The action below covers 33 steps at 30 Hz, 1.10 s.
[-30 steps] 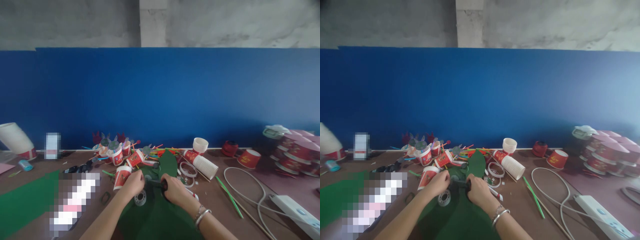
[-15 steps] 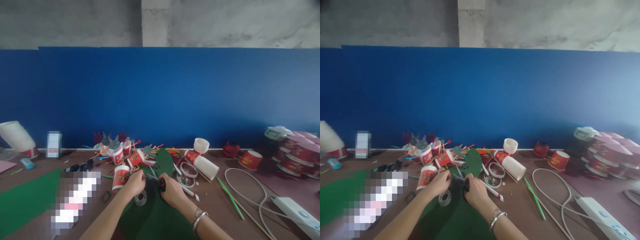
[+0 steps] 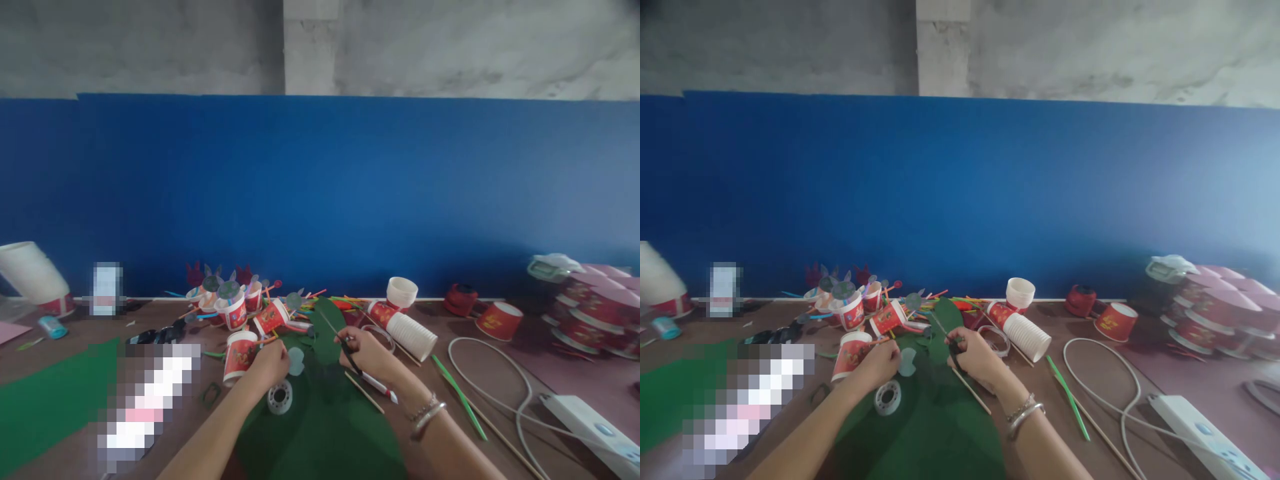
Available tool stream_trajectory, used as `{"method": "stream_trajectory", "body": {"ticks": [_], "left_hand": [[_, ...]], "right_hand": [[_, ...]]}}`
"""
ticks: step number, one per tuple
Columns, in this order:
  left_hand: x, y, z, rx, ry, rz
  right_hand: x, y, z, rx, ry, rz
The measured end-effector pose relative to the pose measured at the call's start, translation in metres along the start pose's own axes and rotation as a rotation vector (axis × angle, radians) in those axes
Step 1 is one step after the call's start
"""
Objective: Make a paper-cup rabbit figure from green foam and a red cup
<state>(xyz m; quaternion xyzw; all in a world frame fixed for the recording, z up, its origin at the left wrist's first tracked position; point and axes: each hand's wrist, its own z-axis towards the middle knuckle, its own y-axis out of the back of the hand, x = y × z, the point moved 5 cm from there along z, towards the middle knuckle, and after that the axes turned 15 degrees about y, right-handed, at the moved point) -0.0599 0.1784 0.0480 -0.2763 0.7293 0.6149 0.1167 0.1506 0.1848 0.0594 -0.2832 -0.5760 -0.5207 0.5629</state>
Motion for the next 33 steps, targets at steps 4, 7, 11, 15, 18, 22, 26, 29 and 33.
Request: {"method": "stream_trajectory", "body": {"ticks": [4, 7, 11, 15, 18, 22, 26, 29, 33], "left_hand": [[-0.006, 0.000, -0.004, -0.001, -0.064, -0.066], [-0.019, 0.004, -0.013, 0.051, -0.154, -0.205], [-0.034, -0.002, -0.024, 0.394, -0.185, -0.697], [-0.027, -0.002, -0.018, 0.271, -0.053, -0.924], [-0.017, -0.001, -0.012, 0.135, 0.044, -0.967], [-0.014, 0.001, -0.013, 0.077, 0.082, -1.066], [-0.020, 0.001, -0.019, 0.116, 0.062, -1.106], [-0.021, 0.001, -0.023, 0.104, 0.080, -1.097], [-0.022, 0.000, -0.023, 0.111, 0.075, -1.098]], "right_hand": [[0.007, 0.006, 0.005, -0.152, 0.100, 0.086], [0.011, 0.002, 0.006, -0.257, 0.144, 0.145], [0.017, -0.004, 0.005, -0.315, 0.172, 0.223], [0.019, -0.014, 0.001, -0.269, 0.099, 0.277], [0.019, -0.030, -0.003, -0.099, 0.057, 0.208], [0.018, -0.054, -0.009, 0.139, 0.078, 0.151], [0.021, -0.061, -0.012, 0.173, 0.096, 0.140], [0.027, -0.062, -0.013, 0.187, 0.106, 0.128], [0.033, -0.062, -0.014, 0.176, 0.091, 0.106]]}}
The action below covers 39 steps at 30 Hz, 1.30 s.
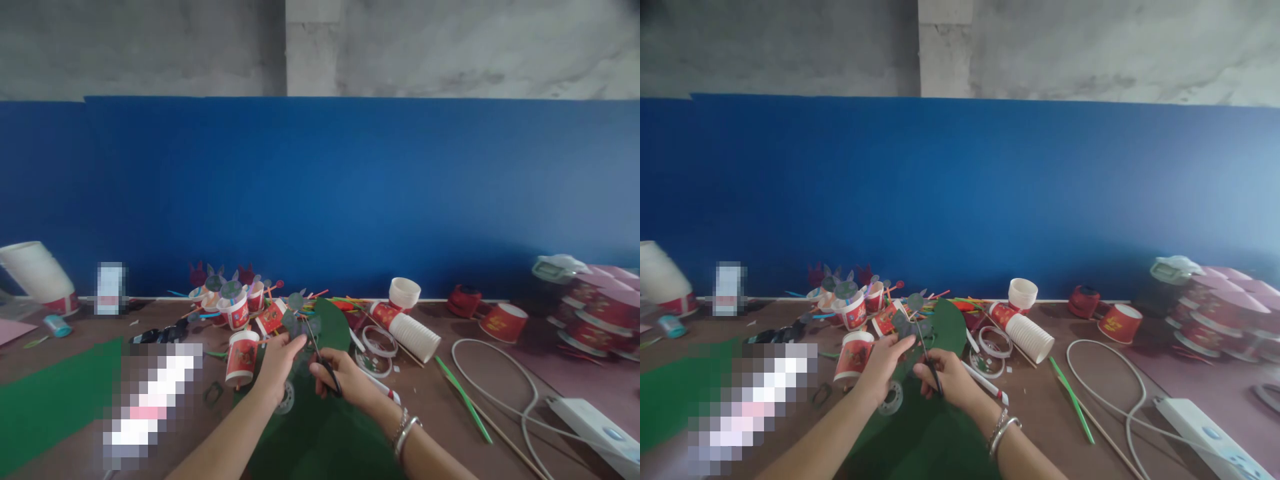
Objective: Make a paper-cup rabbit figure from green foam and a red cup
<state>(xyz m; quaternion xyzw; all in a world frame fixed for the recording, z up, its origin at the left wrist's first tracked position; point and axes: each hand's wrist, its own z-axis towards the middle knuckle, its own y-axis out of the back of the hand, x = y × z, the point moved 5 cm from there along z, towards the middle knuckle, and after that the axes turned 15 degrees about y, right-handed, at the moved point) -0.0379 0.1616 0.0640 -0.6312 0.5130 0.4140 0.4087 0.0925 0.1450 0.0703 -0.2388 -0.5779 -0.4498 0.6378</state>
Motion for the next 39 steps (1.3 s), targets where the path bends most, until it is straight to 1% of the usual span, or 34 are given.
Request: {"method": "stream_trajectory", "body": {"ticks": [5, 12, 19, 27, 29, 31, 34, 36, 39], "left_hand": [[0.003, 0.001, 0.004, 0.010, 0.002, -0.005], [0.007, 0.000, 0.008, 0.045, 0.024, -0.054], [0.010, -0.002, 0.009, 0.114, 0.036, -0.115], [0.006, -0.007, 0.004, 0.177, 0.122, -0.234], [0.005, -0.008, 0.002, 0.199, 0.134, -0.287], [0.004, -0.009, 0.000, 0.228, 0.163, -0.406], [0.006, -0.010, -0.001, 0.258, 0.252, -0.587], [0.007, -0.011, -0.001, 0.274, 0.304, -0.638], [0.010, -0.010, 0.002, 0.263, 0.340, -0.672]], "right_hand": [[0.002, -0.002, 0.000, -0.034, -0.004, -0.018], [-0.010, -0.002, 0.000, -0.084, -0.021, -0.033], [-0.013, -0.005, 0.000, -0.109, -0.033, -0.044], [-0.015, -0.006, 0.000, -0.104, -0.032, -0.058], [-0.018, -0.007, -0.001, -0.088, -0.030, -0.059], [-0.021, -0.008, -0.001, -0.070, -0.020, -0.061], [-0.028, -0.010, -0.002, -0.046, -0.018, -0.062], [-0.033, -0.011, -0.003, -0.034, -0.043, -0.062], [-0.037, -0.012, -0.005, 0.013, -0.089, -0.078]]}}
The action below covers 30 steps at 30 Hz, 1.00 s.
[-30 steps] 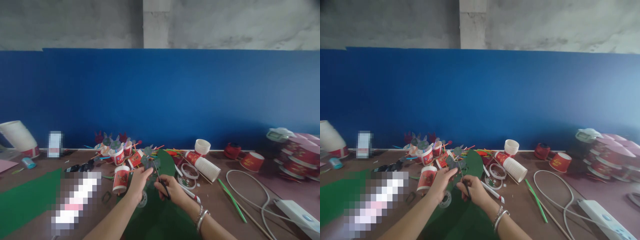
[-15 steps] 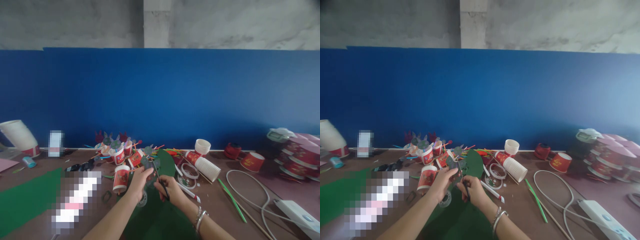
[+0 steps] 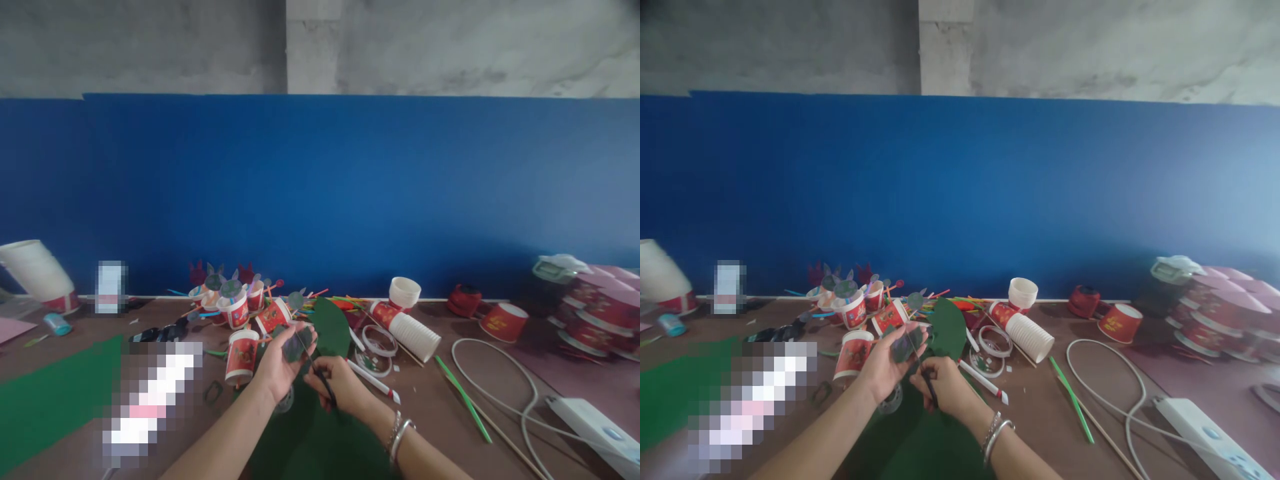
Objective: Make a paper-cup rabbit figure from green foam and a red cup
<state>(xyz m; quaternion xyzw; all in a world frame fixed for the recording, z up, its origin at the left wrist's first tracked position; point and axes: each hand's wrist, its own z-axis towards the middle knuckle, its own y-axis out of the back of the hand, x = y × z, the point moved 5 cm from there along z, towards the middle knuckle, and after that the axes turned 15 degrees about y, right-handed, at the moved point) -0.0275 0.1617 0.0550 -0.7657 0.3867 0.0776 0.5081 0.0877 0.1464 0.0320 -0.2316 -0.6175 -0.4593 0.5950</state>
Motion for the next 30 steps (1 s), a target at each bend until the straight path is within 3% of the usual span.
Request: {"method": "stream_trajectory", "body": {"ticks": [4, 10, 17, 20, 24, 27, 30], "left_hand": [[-0.002, 0.005, 0.005, -0.031, -0.005, -0.057], [0.004, 0.001, 0.006, -0.023, 0.019, -0.024], [0.024, -0.010, -0.001, 0.069, 0.047, 0.142], [0.016, -0.003, 0.004, -0.001, -0.087, 0.324], [-0.004, 0.006, 0.005, -0.225, -0.454, 0.674], [-0.010, -0.002, -0.004, -0.251, -0.713, 0.955], [-0.006, -0.011, -0.009, -0.194, -0.703, 1.128]], "right_hand": [[0.005, 0.005, 0.000, 0.006, 0.000, -0.015], [0.016, 0.028, 0.003, -0.406, 0.198, 0.056], [0.009, 0.027, 0.003, -0.515, 0.106, 0.293], [0.007, 0.035, 0.003, -0.554, 0.083, 0.267], [0.007, 0.046, 0.004, -0.563, 0.130, 0.187], [0.010, 0.046, 0.006, -0.481, 0.172, 0.152], [0.016, 0.044, 0.006, -0.439, 0.238, 0.144]]}}
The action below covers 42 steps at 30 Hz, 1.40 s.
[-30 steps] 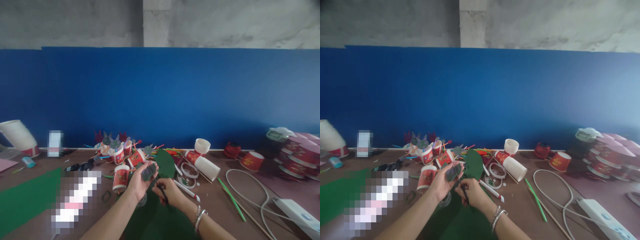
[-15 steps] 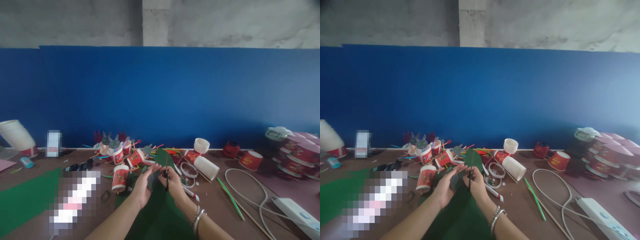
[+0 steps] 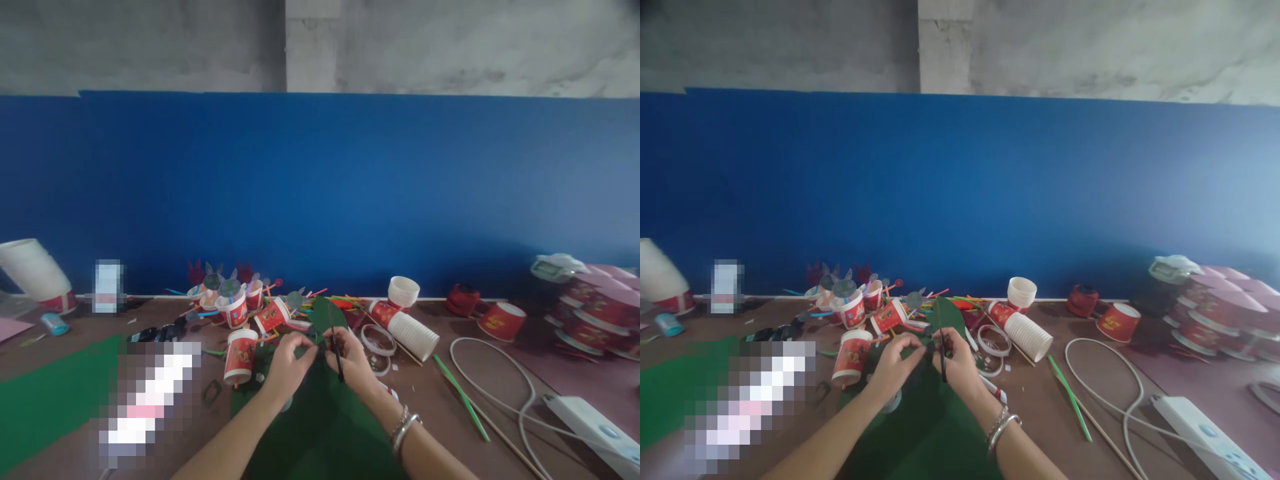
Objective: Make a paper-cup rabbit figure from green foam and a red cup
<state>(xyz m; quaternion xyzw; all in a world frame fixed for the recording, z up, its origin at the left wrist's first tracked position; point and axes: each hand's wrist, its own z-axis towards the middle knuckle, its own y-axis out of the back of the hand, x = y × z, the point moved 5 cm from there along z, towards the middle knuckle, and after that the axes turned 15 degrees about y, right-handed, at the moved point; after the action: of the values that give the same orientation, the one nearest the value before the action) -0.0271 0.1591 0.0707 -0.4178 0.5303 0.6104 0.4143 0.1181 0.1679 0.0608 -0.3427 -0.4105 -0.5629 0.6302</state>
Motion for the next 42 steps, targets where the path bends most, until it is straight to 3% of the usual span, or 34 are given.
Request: {"method": "stream_trajectory", "body": {"ticks": [6, 9, 12, 15, 18, 42], "left_hand": [[0.007, -0.013, -0.001, 0.237, 0.230, -0.108], [0.009, -0.010, 0.000, 0.180, 0.315, -0.292], [0.009, -0.002, 0.001, 0.096, 0.372, -0.502], [0.009, -0.002, -0.001, 0.108, 0.412, -0.654], [0.010, -0.007, -0.006, 0.123, 0.454, -0.726], [0.006, -0.018, -0.017, 0.237, 0.482, -0.796]], "right_hand": [[0.010, 0.001, 0.000, -0.061, 0.060, 0.054], [0.012, 0.000, 0.000, -0.055, 0.044, 0.047], [0.012, -0.008, -0.003, 0.070, -0.042, 0.016], [0.011, -0.020, -0.010, 0.230, -0.101, 0.015], [0.010, -0.029, -0.015, 0.273, -0.065, 0.052], [0.013, -0.037, -0.022, 0.171, 0.004, 0.107]]}}
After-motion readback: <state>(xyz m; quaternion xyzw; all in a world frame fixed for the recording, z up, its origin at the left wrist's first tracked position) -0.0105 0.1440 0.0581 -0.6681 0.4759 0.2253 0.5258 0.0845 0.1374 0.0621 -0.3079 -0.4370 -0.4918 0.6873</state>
